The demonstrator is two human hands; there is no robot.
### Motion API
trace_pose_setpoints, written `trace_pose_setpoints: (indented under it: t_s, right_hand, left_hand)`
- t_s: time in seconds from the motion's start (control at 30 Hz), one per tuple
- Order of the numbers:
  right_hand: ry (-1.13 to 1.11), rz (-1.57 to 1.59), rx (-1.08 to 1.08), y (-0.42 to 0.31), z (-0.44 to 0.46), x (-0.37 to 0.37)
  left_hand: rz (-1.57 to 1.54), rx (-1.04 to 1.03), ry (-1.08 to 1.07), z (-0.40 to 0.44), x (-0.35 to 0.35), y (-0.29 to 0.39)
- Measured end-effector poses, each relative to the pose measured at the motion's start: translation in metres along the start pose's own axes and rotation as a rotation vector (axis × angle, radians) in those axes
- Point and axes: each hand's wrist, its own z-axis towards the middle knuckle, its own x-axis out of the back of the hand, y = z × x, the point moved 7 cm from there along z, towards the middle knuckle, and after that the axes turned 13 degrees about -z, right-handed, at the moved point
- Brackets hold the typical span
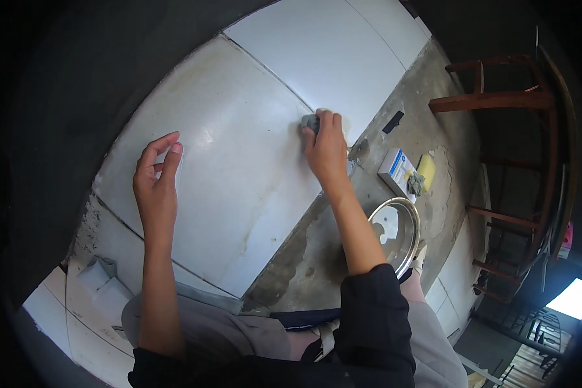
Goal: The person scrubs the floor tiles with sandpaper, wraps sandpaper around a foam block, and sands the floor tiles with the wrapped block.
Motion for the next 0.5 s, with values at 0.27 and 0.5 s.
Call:
trace_pose_setpoints:
  t_s: [0.27, 0.5]
  right_hand:
    - [-0.111, 0.042, 0.174, -0.027, -0.036, 0.000]
    - [-0.139, 0.016, 0.088, -0.023, -0.034, 0.000]
  left_hand:
    - [0.026, 0.015, -0.010, -0.001, -0.004, -0.003]
    - [-0.010, 0.006, 0.024, 0.003, 0.003, -0.001]
